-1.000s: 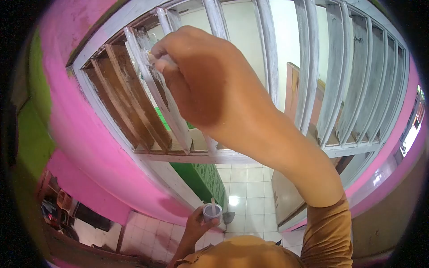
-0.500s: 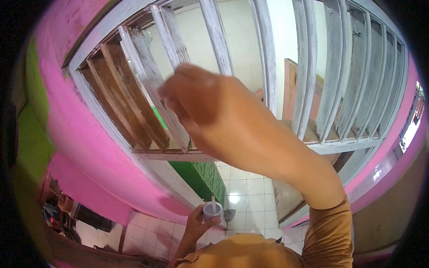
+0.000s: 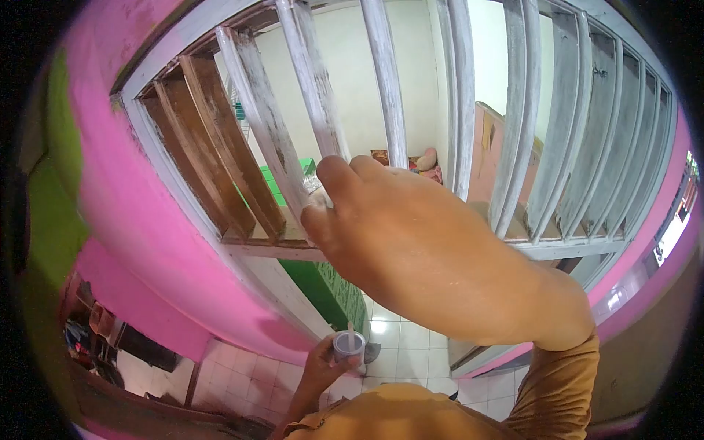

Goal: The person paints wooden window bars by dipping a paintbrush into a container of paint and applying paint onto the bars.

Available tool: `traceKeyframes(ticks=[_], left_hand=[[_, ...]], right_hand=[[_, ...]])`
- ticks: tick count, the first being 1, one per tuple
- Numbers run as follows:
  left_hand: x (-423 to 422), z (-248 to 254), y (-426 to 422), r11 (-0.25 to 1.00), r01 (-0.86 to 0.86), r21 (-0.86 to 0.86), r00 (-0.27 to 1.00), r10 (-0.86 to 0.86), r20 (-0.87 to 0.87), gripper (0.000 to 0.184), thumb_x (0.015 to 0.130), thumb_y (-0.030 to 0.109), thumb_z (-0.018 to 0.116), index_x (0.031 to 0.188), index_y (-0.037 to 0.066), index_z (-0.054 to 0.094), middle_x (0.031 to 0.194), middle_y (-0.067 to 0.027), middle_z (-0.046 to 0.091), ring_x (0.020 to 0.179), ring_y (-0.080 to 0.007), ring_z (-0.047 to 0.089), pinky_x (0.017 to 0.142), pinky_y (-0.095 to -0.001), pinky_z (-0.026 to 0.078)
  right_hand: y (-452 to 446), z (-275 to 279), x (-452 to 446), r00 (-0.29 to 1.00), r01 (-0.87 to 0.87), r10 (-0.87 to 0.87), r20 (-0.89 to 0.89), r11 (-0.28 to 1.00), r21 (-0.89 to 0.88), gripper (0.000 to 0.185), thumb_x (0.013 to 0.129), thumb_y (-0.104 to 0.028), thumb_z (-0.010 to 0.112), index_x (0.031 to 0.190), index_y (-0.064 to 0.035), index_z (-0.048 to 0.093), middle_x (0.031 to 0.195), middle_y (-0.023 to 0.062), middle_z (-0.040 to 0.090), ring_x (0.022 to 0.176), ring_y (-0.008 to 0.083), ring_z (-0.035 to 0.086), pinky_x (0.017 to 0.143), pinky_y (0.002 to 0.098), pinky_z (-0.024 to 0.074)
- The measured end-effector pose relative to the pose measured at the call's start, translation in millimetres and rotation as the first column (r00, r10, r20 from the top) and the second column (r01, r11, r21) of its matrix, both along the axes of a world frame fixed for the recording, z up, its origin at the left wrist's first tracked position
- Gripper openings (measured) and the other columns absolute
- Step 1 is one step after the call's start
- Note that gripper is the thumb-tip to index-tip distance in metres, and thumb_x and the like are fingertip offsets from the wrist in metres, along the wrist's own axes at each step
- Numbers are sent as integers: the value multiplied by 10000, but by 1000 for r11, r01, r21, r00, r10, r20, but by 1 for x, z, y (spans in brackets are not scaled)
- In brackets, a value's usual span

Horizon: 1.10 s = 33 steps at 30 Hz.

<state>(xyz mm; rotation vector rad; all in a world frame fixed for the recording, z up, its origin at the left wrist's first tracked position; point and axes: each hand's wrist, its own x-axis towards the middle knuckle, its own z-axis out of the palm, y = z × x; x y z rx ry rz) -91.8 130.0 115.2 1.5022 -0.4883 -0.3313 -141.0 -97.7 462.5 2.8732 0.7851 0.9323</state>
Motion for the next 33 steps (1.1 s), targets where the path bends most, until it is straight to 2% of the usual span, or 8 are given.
traceKeyframes(ticks=[1,8,14,20,24,27,30,33], left_hand=[[0,-1,0,1000,2,-2,1000,-2,-4,606,837,236,857,1319,19,562,1195,-78,655,1142,-174,624,989,-337,499],[-2,5,1,1000,12,4,1000,-12,-4,596,842,231,854,1311,9,563,1193,-79,651,1123,-163,624,978,-322,502],[1,-2,1,1000,10,-23,1000,-10,-4,594,846,223,852,1311,-3,559,1182,-75,650,1115,-160,624,978,-320,499],[1,1,2,999,24,-30,1000,-24,-17,603,846,219,853,1319,-7,555,1191,-80,652,1138,-161,616,992,-324,493],[3,-2,1,999,40,-25,999,-41,-27,606,844,210,853,1322,-9,553,1201,-88,652,1149,-166,616,1000,-329,491],[3,-1,1,999,41,-20,999,-42,-31,602,843,202,854,1320,-9,554,1205,-91,654,1150,-173,620,1004,-333,491],[1,7,1,1000,21,-11,999,-21,-33,598,842,200,853,1318,-7,555,1201,-92,657,1150,-178,623,1005,-336,492],[0,8,2,1000,6,-8,999,-6,-35,599,842,200,854,1319,-3,554,1198,-90,659,1152,-179,624,1006,-336,492]], right_hand=[[1,2,2,1000,-4,6,24,996,-84,399,796,7,663,1195,-5,648,1022,160,591,881,318,623,729,405,528],[7,14,15,981,-37,55,186,994,-98,419,789,24,668,1206,-17,684,931,140,584,807,308,618,681,402,521],[11,11,23,971,-107,91,221,993,59,404,799,58,683,1196,-17,685,908,120,575,736,297,609,646,401,504],[15,25,35,966,-135,87,241,972,191,202,891,-22,661,1088,-20,707,867,116,576,705,279,609,636,383,491],[7,36,47,859,-212,96,503,961,179,118,964,-63,623,1038,-39,711,857,109,588,686,265,606,641,373,490],[9,28,42,906,-246,90,412,907,342,121,945,-70,654,1049,-36,705,873,110,599,707,266,615,642,374,508],[5,11,34,873,-340,246,422,926,163,167,918,-54,683,1079,-11,690,882,119,606,721,271,626,637,387,525],[6,3,28,964,-170,140,224,978,118,192,903,-27,688,1088,20,667,873,124,596,720,269,637,611,387,529]])
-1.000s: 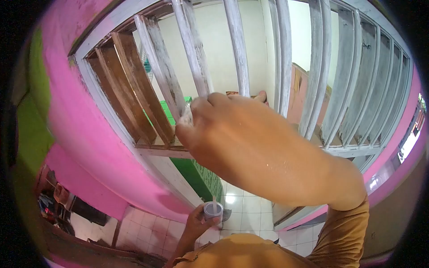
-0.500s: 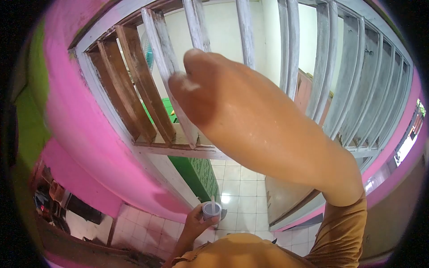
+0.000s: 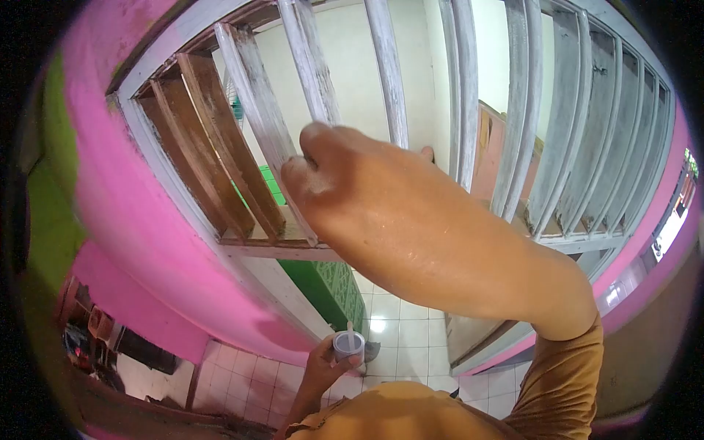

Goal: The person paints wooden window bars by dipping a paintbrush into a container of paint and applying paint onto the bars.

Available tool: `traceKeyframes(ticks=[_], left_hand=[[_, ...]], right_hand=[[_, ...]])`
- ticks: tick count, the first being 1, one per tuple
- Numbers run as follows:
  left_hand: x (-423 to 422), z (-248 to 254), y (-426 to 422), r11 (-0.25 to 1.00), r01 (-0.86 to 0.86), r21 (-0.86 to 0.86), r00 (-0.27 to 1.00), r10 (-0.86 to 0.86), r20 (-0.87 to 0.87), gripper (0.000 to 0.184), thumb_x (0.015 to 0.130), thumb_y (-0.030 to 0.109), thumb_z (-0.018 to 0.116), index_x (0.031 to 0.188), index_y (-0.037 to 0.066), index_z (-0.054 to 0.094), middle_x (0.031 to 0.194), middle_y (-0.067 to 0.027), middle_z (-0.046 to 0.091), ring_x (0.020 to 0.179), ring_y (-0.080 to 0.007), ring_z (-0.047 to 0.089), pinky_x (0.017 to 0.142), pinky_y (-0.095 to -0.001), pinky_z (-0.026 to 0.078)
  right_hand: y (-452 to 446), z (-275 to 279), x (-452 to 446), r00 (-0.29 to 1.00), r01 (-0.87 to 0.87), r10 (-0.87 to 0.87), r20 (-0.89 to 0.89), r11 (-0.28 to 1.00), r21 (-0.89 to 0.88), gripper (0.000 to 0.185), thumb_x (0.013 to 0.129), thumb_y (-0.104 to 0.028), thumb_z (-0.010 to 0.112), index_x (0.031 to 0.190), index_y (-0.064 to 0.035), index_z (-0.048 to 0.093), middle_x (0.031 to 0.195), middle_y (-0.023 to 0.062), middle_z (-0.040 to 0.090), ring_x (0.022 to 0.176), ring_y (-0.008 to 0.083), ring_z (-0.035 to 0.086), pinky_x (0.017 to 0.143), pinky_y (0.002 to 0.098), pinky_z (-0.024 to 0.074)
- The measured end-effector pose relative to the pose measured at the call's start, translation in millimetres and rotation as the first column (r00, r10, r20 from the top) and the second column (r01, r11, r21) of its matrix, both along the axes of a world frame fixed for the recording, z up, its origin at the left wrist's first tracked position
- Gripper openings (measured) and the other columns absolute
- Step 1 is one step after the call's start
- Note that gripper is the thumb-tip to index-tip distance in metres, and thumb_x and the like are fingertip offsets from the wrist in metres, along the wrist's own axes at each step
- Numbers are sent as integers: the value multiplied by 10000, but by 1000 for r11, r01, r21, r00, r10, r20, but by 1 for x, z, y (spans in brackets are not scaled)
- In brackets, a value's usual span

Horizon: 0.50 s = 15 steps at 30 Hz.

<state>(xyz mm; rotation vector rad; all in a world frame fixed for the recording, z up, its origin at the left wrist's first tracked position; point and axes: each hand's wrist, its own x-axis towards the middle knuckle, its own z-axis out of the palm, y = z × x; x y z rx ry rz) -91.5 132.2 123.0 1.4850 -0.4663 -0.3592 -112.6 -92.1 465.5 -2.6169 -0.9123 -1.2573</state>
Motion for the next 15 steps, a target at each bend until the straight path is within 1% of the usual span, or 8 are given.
traceKeyframes(ticks=[1,2,4,7,8,11,14,15], left_hand=[[0,0,0,1000,2,1,1000,-2,-4,601,841,201,854,1320,-1,553,1197,-89,658,1152,-179,623,1008,-336,491],[1,-1,0,1000,1,3,1000,-1,-2,601,841,201,854,1320,-1,553,1197,-89,658,1152,-179,623,1008,-336,491],[2,-2,1,1000,17,-1,1000,-17,-5,606,842,207,854,1323,2,550,1205,-87,654,1161,-178,618,1013,-337,488],[2,-5,1,1000,14,6,1000,-14,-7,606,845,222,852,1322,2,550,1211,-85,650,1169,-177,614,1017,-337,484],[2,-7,1,1000,10,0,1000,-10,-4,606,845,222,852,1322,2,550,1211,-85,650,1169,-177,614,1017,-337,484],[4,-10,1,1000,13,9,1000,-13,-12,615,844,238,853,1324,1,550,1214,-86,649,1174,-179,611,1019,-337,483],[5,-10,1,1000,19,5,1000,-19,-9,632,841,244,855,1333,-1,543,1221,-90,645,1174,-183,612,1018,-335,483],[4,-8,1,1000,18,5,1000,-18,-24,637,840,244,856,1336,-2,542,1225,-92,644,1175,-184,612,1019,-334,482]], right_hand=[[0,-1,0,999,25,-26,-38,999,-21,199,900,-22,688,1091,28,661,868,125,592,719,267,640,602,387,529],[-1,2,5,998,16,-16,61,1000,4,219,892,-16,691,1106,20,660,868,128,585,716,265,638,598,384,528],[-3,8,10,987,7,-12,160,999,33,241,884,-11,693,1121,12,660,867,131,578,713,262,637,593,381,526],[-4,9,9,972,-98,96,213,995,-2,250,880,3,690,1128,6,657,865,134,567,698,266,628,606,388,526],[-4,3,5,986,-76,75,150,997,-1,232,884,9,686,1113,11,654,871,132,566,703,270,628,614,393,525],[0,5,2,998,-29,29,63,1000,-4,187,909,0,663,1096,5,653,894,120,566,732,287,634,636,403,520],[4,19,9,997,8,-17,81,994,105,194,922,-19,648,1115,-24,662,908,119,570,760,300,637,649,403,513],[7,24,12,989,36,-51,136,993,111,183,930,-28,640,1111,-35,666,906,122,569,762,308,635,659,401,511]])
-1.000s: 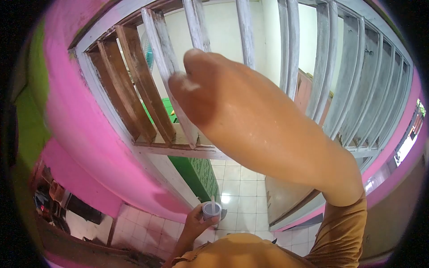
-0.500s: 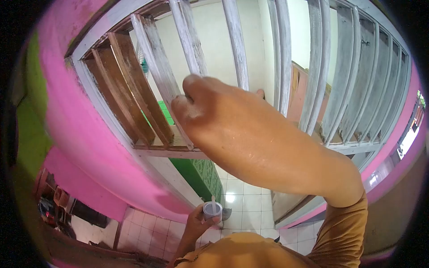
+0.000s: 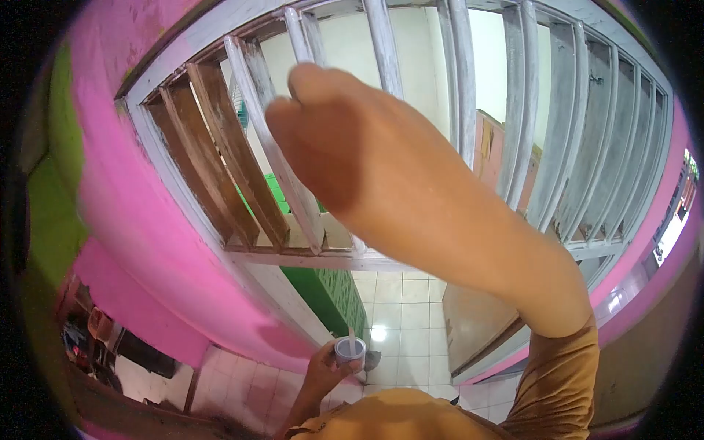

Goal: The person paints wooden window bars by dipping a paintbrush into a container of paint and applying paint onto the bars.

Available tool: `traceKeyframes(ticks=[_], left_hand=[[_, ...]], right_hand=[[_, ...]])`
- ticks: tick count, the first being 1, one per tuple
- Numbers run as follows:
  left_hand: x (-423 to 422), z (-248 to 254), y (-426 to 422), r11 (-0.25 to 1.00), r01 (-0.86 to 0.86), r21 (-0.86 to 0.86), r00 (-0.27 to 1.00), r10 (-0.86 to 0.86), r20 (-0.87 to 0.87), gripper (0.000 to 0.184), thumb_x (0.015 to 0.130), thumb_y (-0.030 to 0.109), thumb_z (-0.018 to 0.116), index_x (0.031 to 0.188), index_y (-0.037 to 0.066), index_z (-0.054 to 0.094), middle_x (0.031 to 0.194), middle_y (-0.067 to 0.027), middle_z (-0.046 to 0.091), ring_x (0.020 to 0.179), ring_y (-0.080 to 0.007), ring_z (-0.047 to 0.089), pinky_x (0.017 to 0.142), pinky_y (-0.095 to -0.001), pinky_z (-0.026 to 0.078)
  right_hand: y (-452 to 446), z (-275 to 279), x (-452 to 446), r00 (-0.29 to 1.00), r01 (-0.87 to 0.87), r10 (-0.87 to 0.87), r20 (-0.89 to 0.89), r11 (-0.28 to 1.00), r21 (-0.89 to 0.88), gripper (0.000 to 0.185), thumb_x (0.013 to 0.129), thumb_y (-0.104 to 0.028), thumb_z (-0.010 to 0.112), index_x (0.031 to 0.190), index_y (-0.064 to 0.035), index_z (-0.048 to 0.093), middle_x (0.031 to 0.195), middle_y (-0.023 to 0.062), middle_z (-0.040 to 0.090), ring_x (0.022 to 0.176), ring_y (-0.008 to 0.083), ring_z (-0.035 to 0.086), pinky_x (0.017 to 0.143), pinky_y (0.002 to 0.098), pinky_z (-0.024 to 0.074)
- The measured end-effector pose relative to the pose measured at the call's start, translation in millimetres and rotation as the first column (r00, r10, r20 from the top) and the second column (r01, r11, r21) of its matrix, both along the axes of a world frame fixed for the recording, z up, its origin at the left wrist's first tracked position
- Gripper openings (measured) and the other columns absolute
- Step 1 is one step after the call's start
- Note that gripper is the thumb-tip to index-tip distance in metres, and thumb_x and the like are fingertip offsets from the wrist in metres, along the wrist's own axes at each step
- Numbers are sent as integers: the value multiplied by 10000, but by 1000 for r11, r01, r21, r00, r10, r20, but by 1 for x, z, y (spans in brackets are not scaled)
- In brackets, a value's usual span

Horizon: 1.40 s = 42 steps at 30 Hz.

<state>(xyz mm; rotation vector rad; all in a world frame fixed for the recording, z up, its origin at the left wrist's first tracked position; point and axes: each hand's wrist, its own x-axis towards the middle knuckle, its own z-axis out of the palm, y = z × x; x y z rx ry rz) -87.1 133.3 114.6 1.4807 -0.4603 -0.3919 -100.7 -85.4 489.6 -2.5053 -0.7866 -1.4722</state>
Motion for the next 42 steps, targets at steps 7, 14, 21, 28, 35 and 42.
traceKeyframes(ticks=[7,14,21,28,35,42], left_hand=[[0,3,-3,1000,-1,19,1000,0,31,639,836,234,860,1339,-3,546,1232,-96,641,1180,-183,609,1017,-335,487],[0,3,-2,1000,-9,10,999,9,37,650,827,236,868,1342,4,546,1229,-88,644,1179,-182,610,1009,-337,494],[1,-2,0,1000,-14,5,999,14,36,641,823,256,872,1322,3,560,1207,-85,654,1152,-178,620,996,-336,498],[-1,3,1,999,-18,42,999,17,39,630,826,255,869,1315,1,564,1203,-87,651,1146,-173,618,991,-330,494],[0,1,0,1000,-19,16,999,18,42,625,830,243,864,1316,-3,560,1197,-86,651,1145,-176,619,998,-335,492],[0,5,-1,1000,-2,31,1000,1,19,610,832,239,861,1309,-4,569,1188,-89,657,1133,-171,622,990,-328,495]], right_hand=[[-13,44,43,921,-31,31,387,1000,-8,166,918,-29,627,1081,-34,656,907,129,560,781,322,623,680,405,507],[-13,28,45,917,-59,87,390,995,-83,156,891,-18,618,1046,-20,637,910,133,549,805,330,609,697,413,504],[-10,33,48,866,-62,103,490,993,-99,147,864,-6,610,1011,-6,618,913,138,538,828,338,595,714,422,500],[-7,23,41,863,-63,104,494,993,-100,153,856,9,616,1009,-2,619,915,138,537,830,338,588,718,419,496],[-4,5,10,980,-103,99,171,995,13,221,886,54,663,1091,-28,677,920,119,569,779,315,594,687,383,486],[-12,20,28,901,-29,39,433,999,-30,234,890,47,673,1113,-27,676,925,106,548,731,266,575,668,361,481]])
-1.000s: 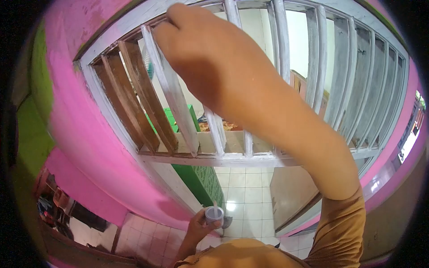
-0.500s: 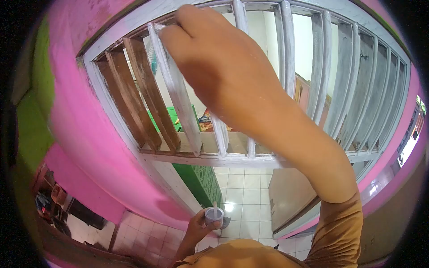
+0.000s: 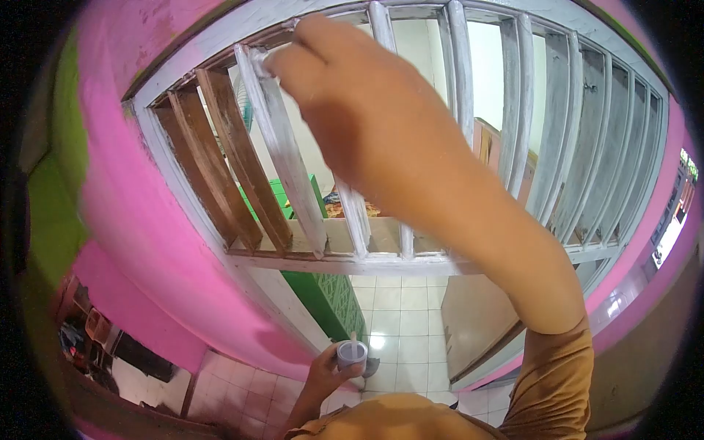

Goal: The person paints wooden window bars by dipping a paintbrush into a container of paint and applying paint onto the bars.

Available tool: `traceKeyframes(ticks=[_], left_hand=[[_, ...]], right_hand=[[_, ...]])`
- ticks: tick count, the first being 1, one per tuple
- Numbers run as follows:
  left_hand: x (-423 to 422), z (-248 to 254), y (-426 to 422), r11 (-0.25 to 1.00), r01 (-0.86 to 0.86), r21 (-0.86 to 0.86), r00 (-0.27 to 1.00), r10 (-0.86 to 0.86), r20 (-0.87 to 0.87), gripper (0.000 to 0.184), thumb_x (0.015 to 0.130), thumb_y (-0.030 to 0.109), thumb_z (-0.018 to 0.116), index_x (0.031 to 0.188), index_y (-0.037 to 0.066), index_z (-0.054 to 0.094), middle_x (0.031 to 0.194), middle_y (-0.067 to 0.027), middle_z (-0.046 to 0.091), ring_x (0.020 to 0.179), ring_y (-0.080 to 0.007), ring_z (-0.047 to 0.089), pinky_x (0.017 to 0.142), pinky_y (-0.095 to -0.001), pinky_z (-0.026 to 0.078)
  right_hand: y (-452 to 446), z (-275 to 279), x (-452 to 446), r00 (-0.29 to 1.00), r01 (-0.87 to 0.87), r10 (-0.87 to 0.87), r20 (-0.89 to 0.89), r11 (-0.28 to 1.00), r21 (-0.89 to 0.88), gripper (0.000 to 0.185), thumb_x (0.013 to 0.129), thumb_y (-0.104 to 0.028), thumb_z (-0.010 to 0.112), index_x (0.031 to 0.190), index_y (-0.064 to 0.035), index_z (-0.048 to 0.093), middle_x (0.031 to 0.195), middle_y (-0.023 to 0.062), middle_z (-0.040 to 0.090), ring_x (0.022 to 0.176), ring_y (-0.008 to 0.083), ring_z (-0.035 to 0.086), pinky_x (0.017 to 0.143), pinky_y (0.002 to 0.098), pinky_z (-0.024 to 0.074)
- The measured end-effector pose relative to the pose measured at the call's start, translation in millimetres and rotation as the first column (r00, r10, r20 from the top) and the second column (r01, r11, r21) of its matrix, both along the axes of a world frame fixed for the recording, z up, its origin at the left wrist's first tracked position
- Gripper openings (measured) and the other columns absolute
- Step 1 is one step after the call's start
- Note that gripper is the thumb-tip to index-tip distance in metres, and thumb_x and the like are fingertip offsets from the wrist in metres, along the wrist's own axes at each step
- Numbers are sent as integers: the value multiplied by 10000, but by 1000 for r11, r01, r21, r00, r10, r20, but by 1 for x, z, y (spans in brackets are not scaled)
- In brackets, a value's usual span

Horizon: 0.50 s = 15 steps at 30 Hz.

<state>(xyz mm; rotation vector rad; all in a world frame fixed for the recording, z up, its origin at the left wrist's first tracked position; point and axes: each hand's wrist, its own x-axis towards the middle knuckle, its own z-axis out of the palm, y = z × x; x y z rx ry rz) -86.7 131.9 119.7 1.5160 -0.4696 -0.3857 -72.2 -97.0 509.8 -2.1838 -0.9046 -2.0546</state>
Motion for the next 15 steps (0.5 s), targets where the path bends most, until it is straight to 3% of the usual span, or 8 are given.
traceKeyframes(ticks=[1,4,8,11,15], left_hand=[[0,1,-1,1000,-4,4,1000,4,3,607,832,241,861,1307,-3,571,1184,-89,660,1128,-169,624,985,-327,498],[2,-6,-3,1000,3,-27,999,-1,52,610,831,246,861,1305,-9,574,1181,-90,665,1113,-167,630,969,-326,508],[-1,4,0,1000,-9,-19,1000,10,15,603,835,249,858,1298,-16,578,1172,-91,670,1092,-164,638,949,-325,518],[1,4,3,1000,-7,14,997,6,77,606,830,264,861,1299,-9,592,1148,-91,684,1073,-162,649,941,-323,522],[2,12,1,999,22,47,1000,-23,21,613,811,206,870,1317,7,587,1178,-78,680,1118,-163,635,987,-335,506]], right_hand=[[4,-8,-6,991,-70,73,-113,997,29,251,887,48,675,1126,-29,671,932,108,556,739,272,586,669,366,484],[7,-24,-24,957,-77,64,-281,996,-36,302,880,44,686,1169,-39,661,948,110,572,749,272,609,665,367,491],[5,-24,-30,983,38,-44,-177,999,-39,274,885,12,705,1152,-46,679,892,102,581,696,240,597,600,345,482],[12,-21,-29,973,221,-220,-74,975,-2,210,900,-40,725,1110,-43,705,773,77,568,598,222,554,539,335,446],[32,-12,-26,954,297,-299,-32,953,-52,183,915,-86,718,1094,-51,710,767,77,572,584,234,551,526,352,435]])
